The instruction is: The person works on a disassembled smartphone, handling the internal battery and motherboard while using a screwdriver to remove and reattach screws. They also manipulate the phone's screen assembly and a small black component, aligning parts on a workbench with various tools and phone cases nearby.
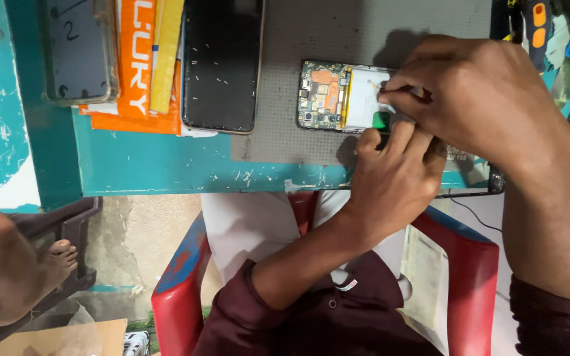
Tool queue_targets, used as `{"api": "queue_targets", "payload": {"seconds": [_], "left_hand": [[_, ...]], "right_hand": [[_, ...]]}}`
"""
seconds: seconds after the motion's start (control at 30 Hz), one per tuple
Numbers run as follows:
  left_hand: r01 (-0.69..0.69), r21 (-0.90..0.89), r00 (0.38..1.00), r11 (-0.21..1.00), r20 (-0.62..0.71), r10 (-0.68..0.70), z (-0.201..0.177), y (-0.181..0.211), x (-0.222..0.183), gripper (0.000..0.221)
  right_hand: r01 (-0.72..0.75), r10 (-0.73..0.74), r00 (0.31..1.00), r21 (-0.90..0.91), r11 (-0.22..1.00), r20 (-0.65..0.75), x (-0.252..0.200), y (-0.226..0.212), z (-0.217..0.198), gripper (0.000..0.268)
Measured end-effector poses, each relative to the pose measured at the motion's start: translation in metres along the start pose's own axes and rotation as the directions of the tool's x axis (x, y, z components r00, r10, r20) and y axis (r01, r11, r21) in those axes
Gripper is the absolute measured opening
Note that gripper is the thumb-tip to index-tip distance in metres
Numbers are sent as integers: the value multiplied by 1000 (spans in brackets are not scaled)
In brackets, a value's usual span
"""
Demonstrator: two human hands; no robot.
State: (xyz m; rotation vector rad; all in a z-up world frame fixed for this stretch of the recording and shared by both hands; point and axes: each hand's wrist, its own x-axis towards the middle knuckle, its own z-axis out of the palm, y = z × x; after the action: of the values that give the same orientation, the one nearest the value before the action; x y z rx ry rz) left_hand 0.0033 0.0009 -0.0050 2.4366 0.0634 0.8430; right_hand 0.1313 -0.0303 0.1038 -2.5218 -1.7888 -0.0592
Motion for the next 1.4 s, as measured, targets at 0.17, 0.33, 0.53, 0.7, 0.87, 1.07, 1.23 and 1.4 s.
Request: {"api": "queue_targets", "payload": {"seconds": [0.17,0.33,0.53,0.7,0.87,1.07,1.23,1.4], "left_hand": [[15,-15,1000,1000,9,-15,-2,0,3,12],[23,1,999,1000,-26,-23,-4,-2,9,10],[-38,66,997,997,71,34,-13,-4,18,13],[-76,127,994,989,85,66,-12,-4,20,5],[-68,104,991,992,118,56,-12,-4,19,8],[-74,95,991,993,119,63,-11,-7,17,9],[-62,-20,989,998,132,64,-23,-7,18,13],[-14,-175,991,985,128,37,-48,-6,17,25]], "right_hand": [[16,-10,996,73,997,-86,-5,6,-5,14],[-215,284,940,321,922,-188,-60,22,-9,9],[-452,816,574,858,246,69,-139,3,34,8],[-408,832,538,905,121,131,-157,-9,49,9],[-429,834,529,898,100,159,-148,-12,49,9],[-453,843,524,878,155,122,-148,-13,53,12],[-419,815,572,886,200,86,-152,-13,52,9],[-323,801,598,926,195,40,-153,-12,52,8]]}}
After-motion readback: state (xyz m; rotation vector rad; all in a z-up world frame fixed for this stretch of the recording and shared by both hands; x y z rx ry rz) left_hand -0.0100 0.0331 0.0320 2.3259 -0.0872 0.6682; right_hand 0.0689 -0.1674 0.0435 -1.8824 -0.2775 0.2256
